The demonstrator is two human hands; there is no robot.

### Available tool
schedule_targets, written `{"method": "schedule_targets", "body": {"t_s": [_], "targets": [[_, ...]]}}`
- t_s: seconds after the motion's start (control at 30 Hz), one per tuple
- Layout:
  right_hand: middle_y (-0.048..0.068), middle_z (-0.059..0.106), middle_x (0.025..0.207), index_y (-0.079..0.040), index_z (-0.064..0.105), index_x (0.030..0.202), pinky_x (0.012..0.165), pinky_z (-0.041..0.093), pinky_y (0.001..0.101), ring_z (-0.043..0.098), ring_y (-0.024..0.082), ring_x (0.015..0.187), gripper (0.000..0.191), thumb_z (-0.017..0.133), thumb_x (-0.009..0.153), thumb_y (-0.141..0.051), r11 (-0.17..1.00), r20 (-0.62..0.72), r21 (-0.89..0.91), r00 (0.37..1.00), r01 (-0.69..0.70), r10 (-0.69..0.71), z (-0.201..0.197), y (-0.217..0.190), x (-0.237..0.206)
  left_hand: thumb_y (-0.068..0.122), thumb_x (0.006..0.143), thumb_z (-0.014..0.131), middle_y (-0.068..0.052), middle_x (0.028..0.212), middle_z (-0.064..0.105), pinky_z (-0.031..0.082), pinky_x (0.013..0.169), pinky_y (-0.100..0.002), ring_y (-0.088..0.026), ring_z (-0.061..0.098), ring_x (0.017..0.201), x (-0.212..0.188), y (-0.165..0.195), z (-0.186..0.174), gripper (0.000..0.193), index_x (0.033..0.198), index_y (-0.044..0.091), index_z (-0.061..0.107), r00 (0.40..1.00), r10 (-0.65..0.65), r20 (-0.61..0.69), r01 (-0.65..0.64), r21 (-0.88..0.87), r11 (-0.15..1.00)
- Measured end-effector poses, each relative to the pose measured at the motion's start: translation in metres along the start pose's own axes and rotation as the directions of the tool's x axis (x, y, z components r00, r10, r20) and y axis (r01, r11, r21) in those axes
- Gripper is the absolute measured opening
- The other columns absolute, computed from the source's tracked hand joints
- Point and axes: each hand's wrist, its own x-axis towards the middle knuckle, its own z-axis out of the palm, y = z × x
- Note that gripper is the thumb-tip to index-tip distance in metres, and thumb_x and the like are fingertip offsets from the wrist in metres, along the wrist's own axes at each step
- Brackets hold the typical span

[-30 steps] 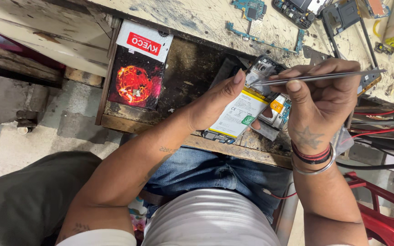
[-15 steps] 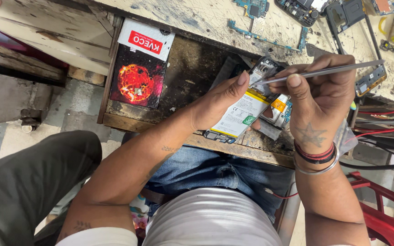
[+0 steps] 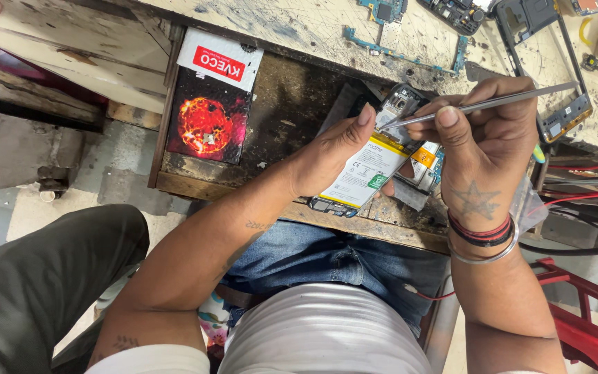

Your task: The person disassembles a smartphone, removes the battery, and uses a metal tool to pry and separate internal components. They then reassemble the phone by reconnecting the battery and aligning the casing.

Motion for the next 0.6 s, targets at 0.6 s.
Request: {"method": "schedule_targets", "body": {"t_s": [0.6], "targets": [[0.018, 0.07, 0.097, -0.003, 0.041, 0.117, 0.081, 0.065, 0.0311, 0.074, 0.021, 0.086, 0.028, 0.068, 0.114, -0.004, 1.0, -0.03, 0.011, 0.999, -0.021, 0.022, -0.0001, 0.0006, -0.0018, 0.072, 0.103, 0.03, -0.015, 0.106, 0.074, 0.06, 0.071, -0.032, -0.02, 0.075, 0.088, -0.0026, -0.0009, 0.0023, 0.085, 0.131, -0.001, 0.063, 1.0, 0.005, -0.031, -0.003, 0.06, 0.998]]}}
